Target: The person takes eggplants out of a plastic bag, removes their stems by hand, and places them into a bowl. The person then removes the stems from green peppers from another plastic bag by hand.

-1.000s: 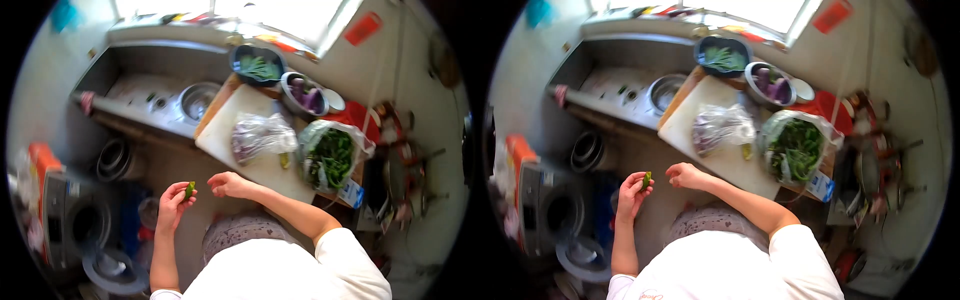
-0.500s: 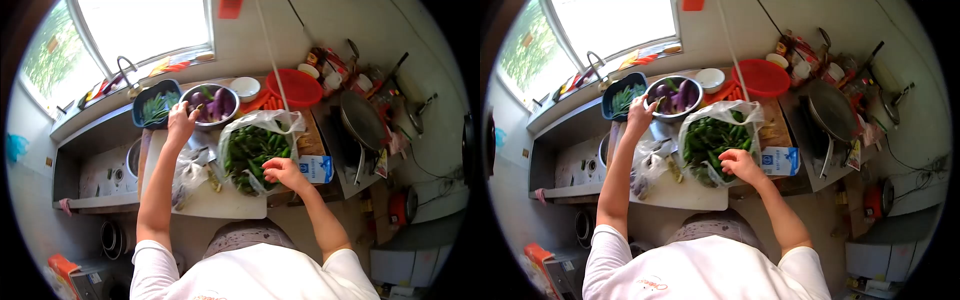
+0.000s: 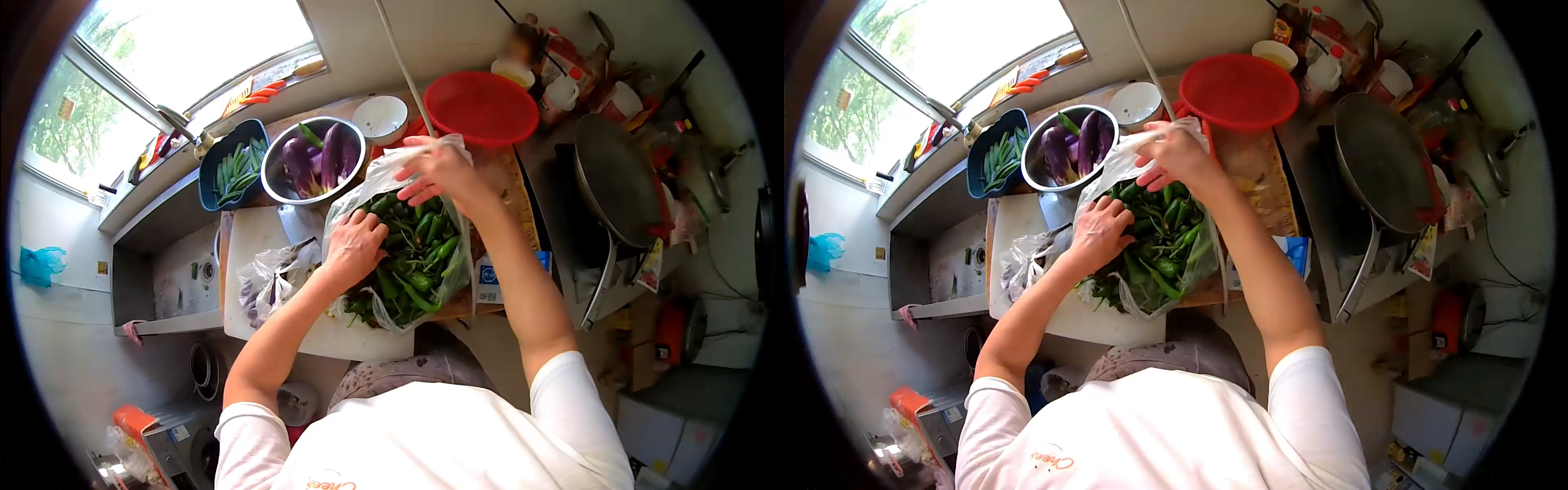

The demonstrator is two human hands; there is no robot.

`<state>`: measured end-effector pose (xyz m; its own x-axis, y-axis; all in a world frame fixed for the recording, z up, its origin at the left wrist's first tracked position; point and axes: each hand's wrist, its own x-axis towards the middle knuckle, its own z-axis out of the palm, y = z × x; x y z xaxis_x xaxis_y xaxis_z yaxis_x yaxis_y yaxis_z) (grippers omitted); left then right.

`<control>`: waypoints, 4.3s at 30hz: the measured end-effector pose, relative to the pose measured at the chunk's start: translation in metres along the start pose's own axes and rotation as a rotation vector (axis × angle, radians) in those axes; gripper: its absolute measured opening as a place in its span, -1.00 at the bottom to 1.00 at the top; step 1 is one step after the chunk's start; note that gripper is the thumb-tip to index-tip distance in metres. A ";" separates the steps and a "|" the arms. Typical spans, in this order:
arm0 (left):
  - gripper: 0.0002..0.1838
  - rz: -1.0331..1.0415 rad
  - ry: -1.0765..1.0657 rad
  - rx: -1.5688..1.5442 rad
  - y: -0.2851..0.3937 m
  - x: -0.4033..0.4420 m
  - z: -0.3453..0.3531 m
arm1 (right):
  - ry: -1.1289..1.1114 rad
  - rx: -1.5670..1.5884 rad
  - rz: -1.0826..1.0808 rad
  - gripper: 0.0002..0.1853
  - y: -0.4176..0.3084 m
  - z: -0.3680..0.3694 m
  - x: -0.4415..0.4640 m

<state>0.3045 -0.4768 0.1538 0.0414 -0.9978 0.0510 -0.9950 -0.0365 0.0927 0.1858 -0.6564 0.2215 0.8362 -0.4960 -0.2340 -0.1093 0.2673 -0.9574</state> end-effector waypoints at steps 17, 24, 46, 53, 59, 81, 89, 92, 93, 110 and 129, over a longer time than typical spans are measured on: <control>-0.63 -0.137 0.106 0.021 0.022 -0.007 0.004 | -0.136 -0.626 -0.152 -0.77 0.036 -0.026 -0.003; -0.60 -0.320 0.219 -0.654 0.038 -0.020 -0.026 | -0.377 -0.271 -0.068 -0.72 0.059 0.006 -0.035; -0.93 0.296 -0.231 -0.833 0.124 -0.049 -0.057 | -0.161 0.423 -0.158 -0.81 0.115 0.008 -0.217; -0.89 0.509 -0.420 -0.965 0.204 -0.053 -0.047 | -0.055 0.592 -0.098 -0.83 0.142 -0.009 -0.324; -0.81 0.542 -0.405 -0.989 0.244 -0.048 -0.039 | -0.111 0.806 -0.172 -0.81 0.171 -0.035 -0.349; -0.75 -0.659 0.363 -2.232 0.086 -0.166 -0.016 | -0.014 0.166 -0.042 -0.83 0.106 0.079 -0.197; -0.75 -0.631 0.406 -2.236 -0.025 -0.176 -0.032 | 0.054 0.449 0.119 -0.85 0.097 0.118 -0.112; -0.78 -0.651 0.300 -2.244 -0.038 -0.168 -0.019 | 0.243 -0.636 -0.239 -0.79 0.120 0.137 -0.085; -0.79 -0.659 0.271 -2.254 -0.041 -0.164 -0.014 | 0.246 -0.949 -0.330 -0.78 0.133 0.140 -0.079; -0.90 -0.686 0.185 -1.436 -0.013 -0.119 -0.014 | -0.101 -1.291 -0.203 -0.66 0.130 0.131 -0.070; -0.82 -0.264 -0.357 -1.133 0.021 -0.112 -0.061 | -0.674 -0.506 -0.151 -0.69 0.085 0.070 -0.087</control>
<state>0.2841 -0.3625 0.2104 0.0259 -0.9322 -0.3611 -0.3097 -0.3510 0.8837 0.1412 -0.5320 0.1722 0.9845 0.1434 -0.1008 -0.0637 -0.2430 -0.9679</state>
